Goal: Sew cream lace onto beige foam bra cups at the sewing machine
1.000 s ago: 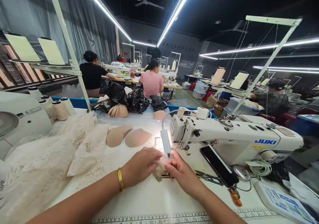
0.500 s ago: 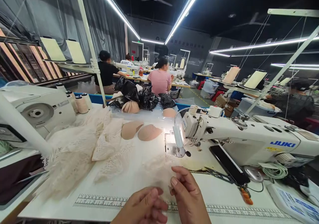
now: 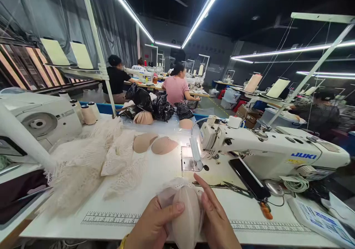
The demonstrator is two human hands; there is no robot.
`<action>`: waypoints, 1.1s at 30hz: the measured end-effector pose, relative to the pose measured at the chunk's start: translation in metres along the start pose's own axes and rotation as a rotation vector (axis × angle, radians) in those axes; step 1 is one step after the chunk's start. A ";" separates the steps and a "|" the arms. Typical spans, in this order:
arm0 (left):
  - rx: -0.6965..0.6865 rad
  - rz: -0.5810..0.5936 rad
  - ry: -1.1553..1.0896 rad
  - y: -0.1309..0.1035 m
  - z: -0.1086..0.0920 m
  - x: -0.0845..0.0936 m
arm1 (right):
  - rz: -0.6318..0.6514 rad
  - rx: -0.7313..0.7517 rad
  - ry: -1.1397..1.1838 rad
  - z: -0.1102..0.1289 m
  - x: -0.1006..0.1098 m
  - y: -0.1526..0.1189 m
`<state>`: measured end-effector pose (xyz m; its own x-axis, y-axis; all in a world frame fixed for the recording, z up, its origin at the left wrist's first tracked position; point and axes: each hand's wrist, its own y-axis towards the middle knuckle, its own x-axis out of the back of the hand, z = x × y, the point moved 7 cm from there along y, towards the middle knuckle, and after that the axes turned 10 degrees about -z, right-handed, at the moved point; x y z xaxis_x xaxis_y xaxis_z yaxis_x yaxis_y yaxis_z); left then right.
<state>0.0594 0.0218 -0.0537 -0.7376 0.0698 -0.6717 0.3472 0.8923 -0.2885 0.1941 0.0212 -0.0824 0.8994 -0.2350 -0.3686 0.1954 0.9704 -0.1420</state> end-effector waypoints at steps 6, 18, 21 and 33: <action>-0.113 -0.180 -0.088 0.012 -0.008 0.011 | -0.060 -0.020 0.136 -0.016 -0.001 -0.003; -0.134 -0.228 -0.042 0.021 -0.003 0.010 | -0.110 0.043 0.086 -0.012 0.011 0.004; -0.111 -0.149 -0.052 0.022 -0.003 0.002 | -0.116 0.089 0.019 -0.006 0.014 0.004; -0.031 0.051 0.200 0.031 -0.012 -0.022 | 0.194 0.077 -0.149 -0.015 0.025 0.009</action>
<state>0.0789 0.0531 -0.0395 -0.8207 0.1997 -0.5354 0.3714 0.8985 -0.2341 0.2120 0.0233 -0.1069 0.9695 -0.0390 -0.2422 0.0379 0.9992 -0.0093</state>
